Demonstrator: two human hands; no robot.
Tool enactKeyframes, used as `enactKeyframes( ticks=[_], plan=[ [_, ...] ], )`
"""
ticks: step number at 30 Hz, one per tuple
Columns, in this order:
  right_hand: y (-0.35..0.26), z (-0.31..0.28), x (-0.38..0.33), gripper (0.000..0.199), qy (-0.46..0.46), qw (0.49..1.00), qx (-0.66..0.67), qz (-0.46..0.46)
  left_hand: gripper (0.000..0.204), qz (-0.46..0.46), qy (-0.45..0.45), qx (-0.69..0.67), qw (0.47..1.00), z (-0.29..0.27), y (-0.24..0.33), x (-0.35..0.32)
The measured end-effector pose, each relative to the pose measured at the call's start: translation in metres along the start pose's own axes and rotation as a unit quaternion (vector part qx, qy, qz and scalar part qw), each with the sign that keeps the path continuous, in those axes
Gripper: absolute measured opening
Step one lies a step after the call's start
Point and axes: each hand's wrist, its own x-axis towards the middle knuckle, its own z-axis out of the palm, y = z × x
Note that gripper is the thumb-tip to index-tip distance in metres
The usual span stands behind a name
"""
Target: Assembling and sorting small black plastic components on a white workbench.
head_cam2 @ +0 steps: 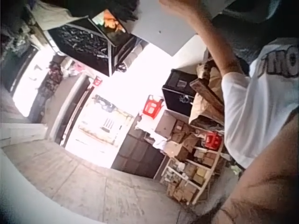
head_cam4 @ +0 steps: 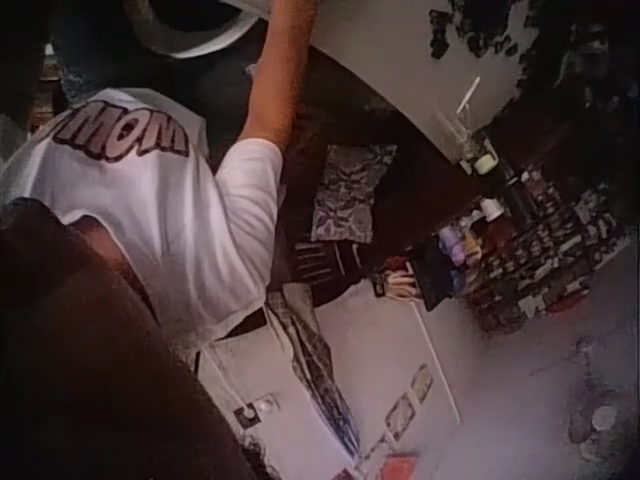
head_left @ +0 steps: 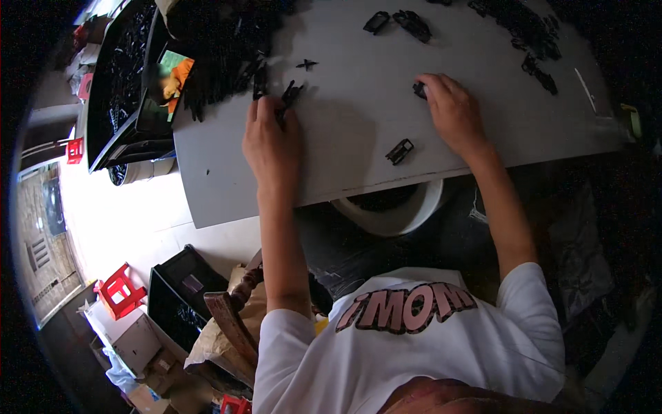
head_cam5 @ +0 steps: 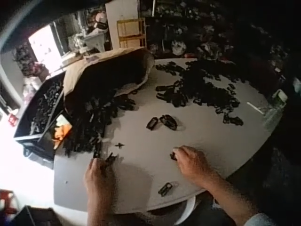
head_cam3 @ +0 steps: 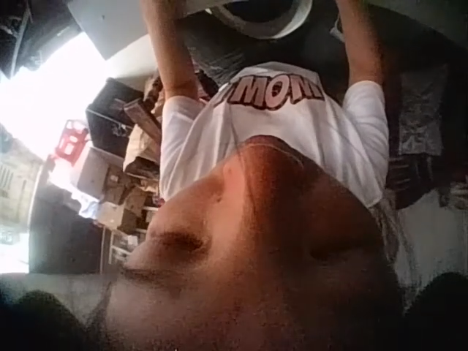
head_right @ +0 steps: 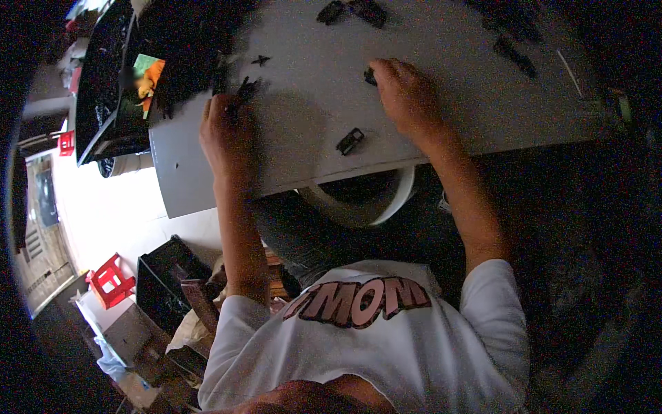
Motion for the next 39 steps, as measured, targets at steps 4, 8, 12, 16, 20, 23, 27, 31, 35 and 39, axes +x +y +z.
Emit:
enactKeyframes(
  ticks=[4, 8, 12, 16, 20, 23, 27, 31, 35, 39],
  plan=[
    [-0.002, -0.018, -0.001, 0.019, -0.031, 0.998, 0.032, 0.038, 0.018, 0.006, -0.018, -0.156, 0.988, -0.003, 0.009, -0.012],
    [0.002, -0.028, -0.01, 0.022, -0.047, 0.998, 0.048, 0.013, 0.02, -0.033, -0.031, -0.289, 0.956, 0.001, 0.014, -0.029],
    [-0.015, -0.036, -0.02, 0.026, -0.098, 0.988, 0.11, -0.054, 0.021, -0.092, -0.085, -0.33, 0.936, -0.01, 0.023, -0.042],
    [-0.04, -0.043, -0.013, 0.032, -0.144, 0.964, 0.136, -0.178, 0.016, -0.075, -0.112, -0.368, 0.92, -0.007, 0.019, -0.05],
    [-0.04, -0.032, -0.018, 0.034, -0.162, 0.955, 0.139, -0.206, 0.011, -0.12, -0.13, -0.414, 0.893, -0.004, 0.016, -0.056],
    [-0.044, -0.032, -0.02, 0.034, -0.162, 0.956, 0.124, -0.213, 0.01, -0.085, -0.14, -0.349, 0.923, -0.009, 0.024, -0.054],
    [-0.044, -0.03, -0.025, 0.034, -0.152, 0.958, 0.165, -0.181, 0.011, -0.121, -0.145, -0.354, 0.916, -0.008, 0.027, -0.053],
    [-0.048, -0.035, -0.025, 0.033, -0.147, 0.961, 0.184, -0.143, 0.011, -0.107, -0.155, -0.335, 0.923, -0.009, 0.025, -0.054],
    [-0.047, -0.028, -0.028, 0.033, -0.153, 0.963, 0.133, -0.176, 0.017, -0.092, -0.173, -0.324, 0.925, -0.008, 0.025, -0.054],
    [-0.056, -0.026, -0.03, 0.033, -0.162, 0.971, 0.121, -0.13, 0.011, -0.108, -0.158, -0.325, 0.926, -0.009, 0.033, -0.055]
  ],
)
